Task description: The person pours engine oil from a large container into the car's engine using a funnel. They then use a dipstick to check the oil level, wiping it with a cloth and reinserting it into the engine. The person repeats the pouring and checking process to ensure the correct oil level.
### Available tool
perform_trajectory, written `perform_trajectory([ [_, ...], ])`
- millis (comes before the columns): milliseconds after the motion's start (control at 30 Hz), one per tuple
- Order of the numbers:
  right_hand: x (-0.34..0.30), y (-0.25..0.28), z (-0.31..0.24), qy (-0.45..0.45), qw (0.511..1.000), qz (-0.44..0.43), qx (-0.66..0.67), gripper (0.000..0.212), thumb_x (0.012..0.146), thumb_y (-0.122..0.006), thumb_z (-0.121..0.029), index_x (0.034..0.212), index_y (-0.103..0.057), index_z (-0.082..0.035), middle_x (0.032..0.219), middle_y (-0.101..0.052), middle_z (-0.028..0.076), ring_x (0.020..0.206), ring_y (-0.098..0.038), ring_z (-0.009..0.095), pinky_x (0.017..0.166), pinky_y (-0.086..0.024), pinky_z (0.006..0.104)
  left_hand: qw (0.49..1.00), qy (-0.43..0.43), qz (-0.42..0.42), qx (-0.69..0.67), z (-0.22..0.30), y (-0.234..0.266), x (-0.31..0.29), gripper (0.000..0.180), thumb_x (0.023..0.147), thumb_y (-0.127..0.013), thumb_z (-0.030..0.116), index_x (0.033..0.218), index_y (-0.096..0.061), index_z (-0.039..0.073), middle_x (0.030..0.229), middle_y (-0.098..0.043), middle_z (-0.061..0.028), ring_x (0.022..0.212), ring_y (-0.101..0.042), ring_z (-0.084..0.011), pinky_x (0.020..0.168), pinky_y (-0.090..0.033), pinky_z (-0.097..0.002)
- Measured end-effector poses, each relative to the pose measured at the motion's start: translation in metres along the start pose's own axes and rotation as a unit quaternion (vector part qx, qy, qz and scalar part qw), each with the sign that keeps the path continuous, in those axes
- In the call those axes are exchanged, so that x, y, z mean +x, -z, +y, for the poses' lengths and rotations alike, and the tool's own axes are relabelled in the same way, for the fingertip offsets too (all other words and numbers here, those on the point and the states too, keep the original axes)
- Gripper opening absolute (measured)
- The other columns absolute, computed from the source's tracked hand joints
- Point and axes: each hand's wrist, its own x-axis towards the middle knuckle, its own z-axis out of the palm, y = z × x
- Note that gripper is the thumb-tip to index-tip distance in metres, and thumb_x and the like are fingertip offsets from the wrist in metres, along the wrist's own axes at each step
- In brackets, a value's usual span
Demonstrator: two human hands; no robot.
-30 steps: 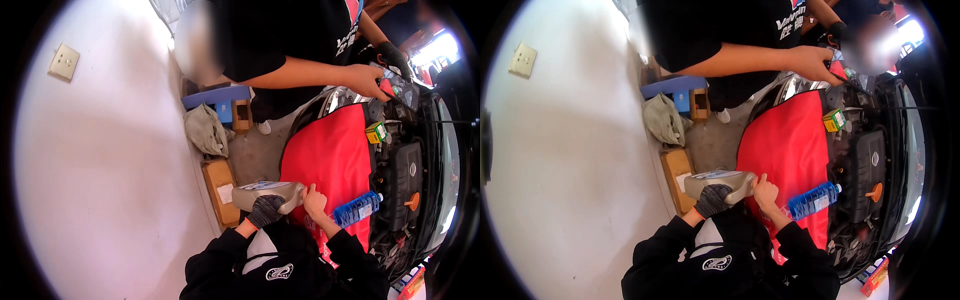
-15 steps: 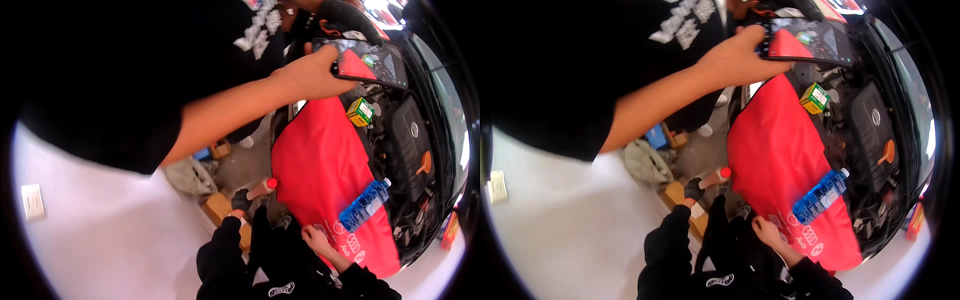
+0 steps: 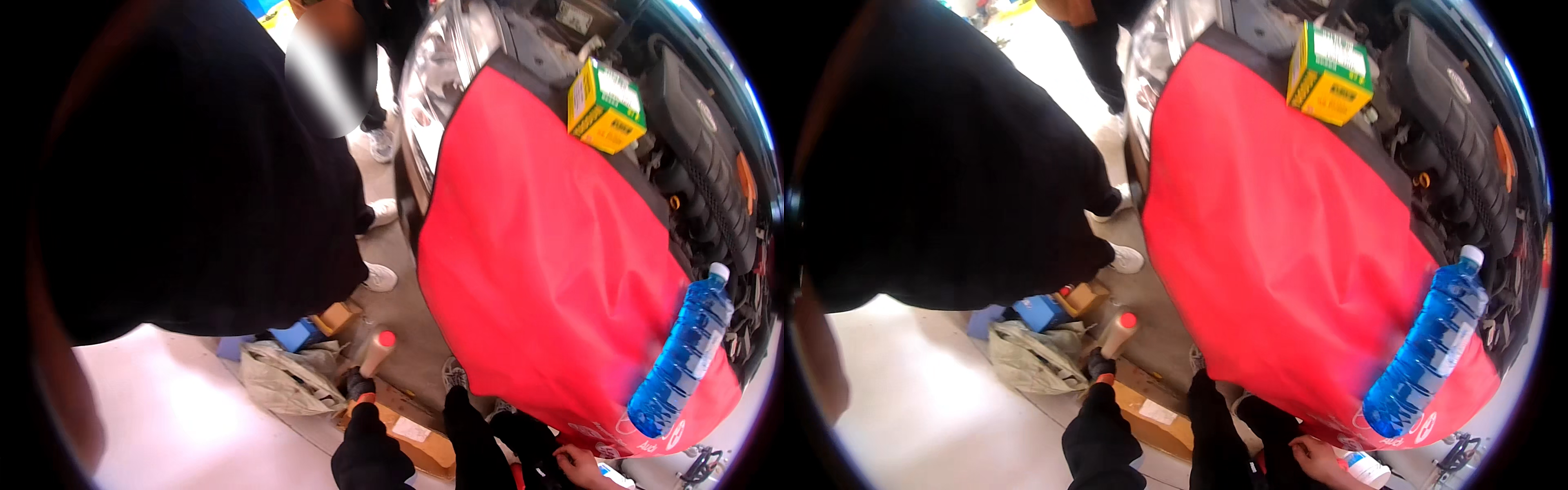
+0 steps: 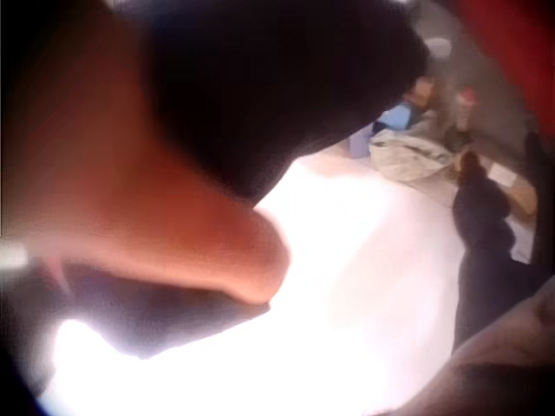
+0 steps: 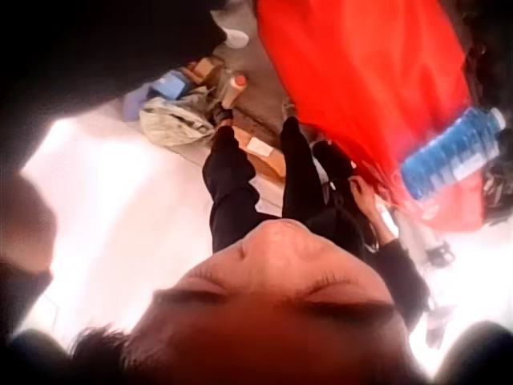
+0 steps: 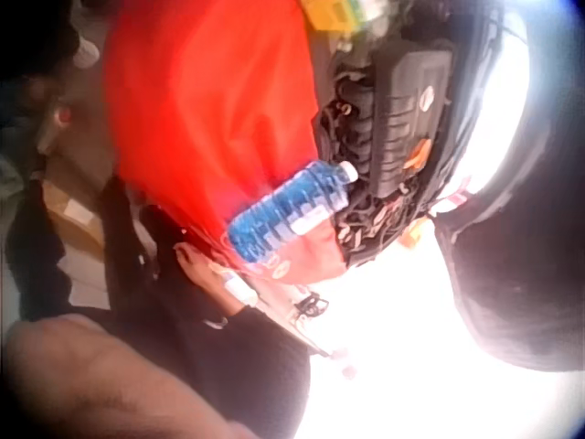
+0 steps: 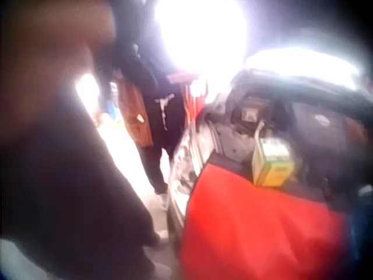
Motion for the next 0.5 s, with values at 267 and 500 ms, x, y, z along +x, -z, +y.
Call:
perform_trajectory([
  [267,0.01,-0.009,0.047,-0.132,0.981,-0.002,0.142,0.014,0.09,-0.058,-0.011,0.101,-0.062,-0.004,0.07,-0.061,0.005,0.064,-0.06,0.012,0.061,-0.048,0.027,0.995,0.062,0.029,0.067,-0.033,-0.013,0.011,0.031,0.074,-0.066,0.024,0.097,-0.066,0.003,0.099,-0.066,-0.0221,0.091,-0.062,-0.0397,0.08,-0.049,-0.0468],
  [500,-0.028,0.012,0.029,0.009,0.995,-0.014,0.098,0.018,0.089,-0.061,-0.012,0.106,-0.061,-0.006,0.086,-0.063,0.009,0.076,-0.063,0.018,0.069,-0.05,0.0314,0.983,-0.083,-0.06,0.154,0.051,0.053,-0.067,0.029,0.075,-0.065,0.024,0.095,-0.066,0.002,0.1,-0.066,-0.0224,0.094,-0.062,-0.0394,0.082,-0.049,-0.0459],
])
